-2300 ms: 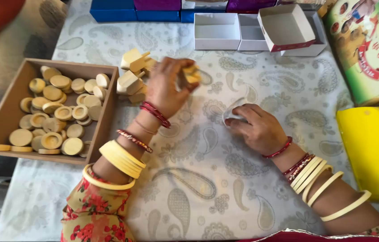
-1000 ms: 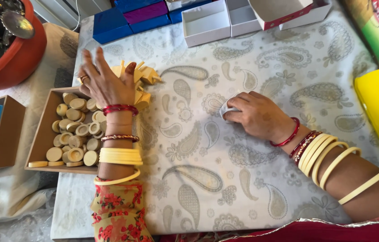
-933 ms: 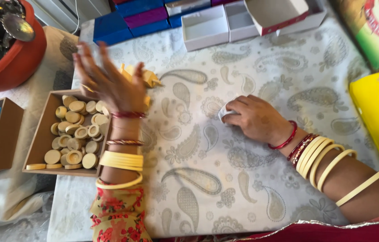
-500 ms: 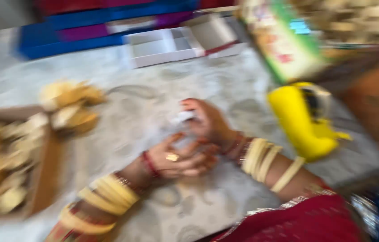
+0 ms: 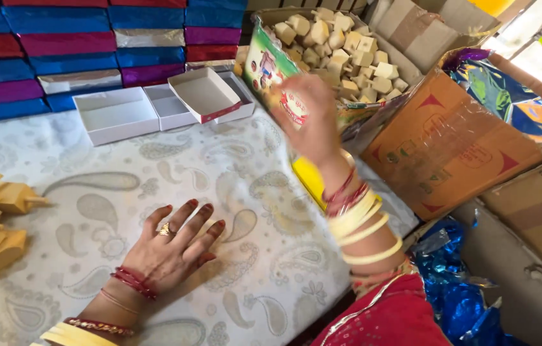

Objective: The person wipes small wooden toy parts with a white cloth on a table. They pick up each piece, rub it with the cloth, and place it back on the table. The workspace includes boxes of wooden parts and colorful gift boxes in the background.

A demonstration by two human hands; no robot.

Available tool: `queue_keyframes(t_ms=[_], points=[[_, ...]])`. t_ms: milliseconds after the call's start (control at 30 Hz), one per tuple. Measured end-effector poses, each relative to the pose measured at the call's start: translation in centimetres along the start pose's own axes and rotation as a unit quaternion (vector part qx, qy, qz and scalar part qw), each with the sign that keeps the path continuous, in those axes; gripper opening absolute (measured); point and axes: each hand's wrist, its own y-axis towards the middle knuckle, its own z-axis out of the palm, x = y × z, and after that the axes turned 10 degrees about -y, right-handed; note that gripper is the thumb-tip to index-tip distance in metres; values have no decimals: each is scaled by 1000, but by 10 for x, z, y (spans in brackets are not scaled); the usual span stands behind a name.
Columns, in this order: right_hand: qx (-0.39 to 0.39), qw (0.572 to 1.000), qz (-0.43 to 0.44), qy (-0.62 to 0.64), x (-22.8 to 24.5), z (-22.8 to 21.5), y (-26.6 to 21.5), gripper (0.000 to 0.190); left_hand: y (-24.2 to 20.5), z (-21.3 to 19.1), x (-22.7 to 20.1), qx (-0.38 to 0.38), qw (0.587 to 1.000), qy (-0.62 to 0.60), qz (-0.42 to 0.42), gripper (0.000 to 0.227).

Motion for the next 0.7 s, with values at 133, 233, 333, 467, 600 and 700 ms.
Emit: queue_keyframes(t_ms=[133,233,333,467,600,700], points=[[4,980,-11,-197,-90,-10,49,28,0,0,5,1,1000,-12,-13,58],[140,966,104,-190,-148,-10,53,28,-2,0,12,-3,999,-16,-33,59],[330,906,248,-92,-233,14,33,38,-2,0,19,-5,999,-13,-51,61],[481,855,170,-93,-286,45,11,57,-2,-4,25,-9,997,-35,-70,63],[544,792,257,101,-305,47,-5,60,-2,-4,29,-9,993,-78,-82,64],[542,754,301,215,-300,56,6,63,-9,1,37,-20,992,-78,-98,64]])
